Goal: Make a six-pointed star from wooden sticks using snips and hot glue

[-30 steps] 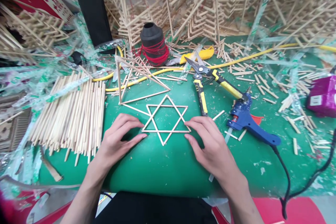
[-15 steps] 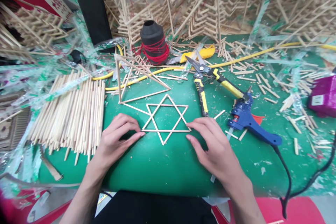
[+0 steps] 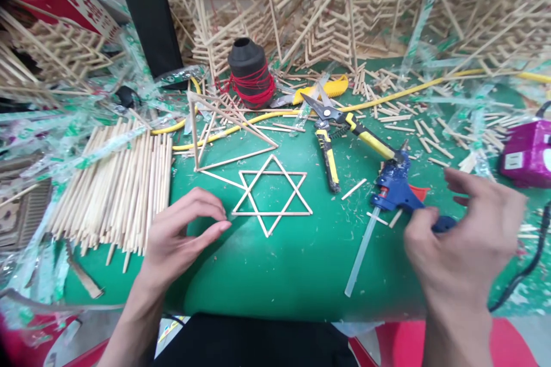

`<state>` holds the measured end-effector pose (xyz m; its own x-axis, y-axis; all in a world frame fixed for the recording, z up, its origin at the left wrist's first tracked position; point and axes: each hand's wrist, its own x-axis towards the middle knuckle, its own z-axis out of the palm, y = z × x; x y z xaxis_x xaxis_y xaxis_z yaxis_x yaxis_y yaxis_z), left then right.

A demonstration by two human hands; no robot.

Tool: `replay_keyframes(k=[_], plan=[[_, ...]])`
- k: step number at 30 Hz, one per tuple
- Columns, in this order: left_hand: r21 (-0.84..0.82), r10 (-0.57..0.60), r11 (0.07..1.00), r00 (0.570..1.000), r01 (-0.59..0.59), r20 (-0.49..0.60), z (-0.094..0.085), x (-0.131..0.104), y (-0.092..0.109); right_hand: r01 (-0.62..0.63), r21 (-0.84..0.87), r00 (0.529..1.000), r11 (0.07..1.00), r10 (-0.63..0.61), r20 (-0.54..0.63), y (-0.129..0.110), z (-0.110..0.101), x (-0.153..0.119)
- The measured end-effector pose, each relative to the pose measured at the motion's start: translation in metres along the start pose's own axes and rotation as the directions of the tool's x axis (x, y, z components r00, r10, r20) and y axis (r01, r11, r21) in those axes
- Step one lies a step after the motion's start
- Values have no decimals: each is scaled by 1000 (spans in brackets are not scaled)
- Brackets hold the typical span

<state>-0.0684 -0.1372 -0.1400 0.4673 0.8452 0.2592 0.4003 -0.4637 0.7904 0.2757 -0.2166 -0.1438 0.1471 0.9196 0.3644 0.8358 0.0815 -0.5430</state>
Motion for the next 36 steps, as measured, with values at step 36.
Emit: replay_keyframes(k=[36], plan=[[537, 92, 840, 996, -72, -9, 14, 1, -25, 320, 19, 904, 947, -312, 293, -64, 80, 18]])
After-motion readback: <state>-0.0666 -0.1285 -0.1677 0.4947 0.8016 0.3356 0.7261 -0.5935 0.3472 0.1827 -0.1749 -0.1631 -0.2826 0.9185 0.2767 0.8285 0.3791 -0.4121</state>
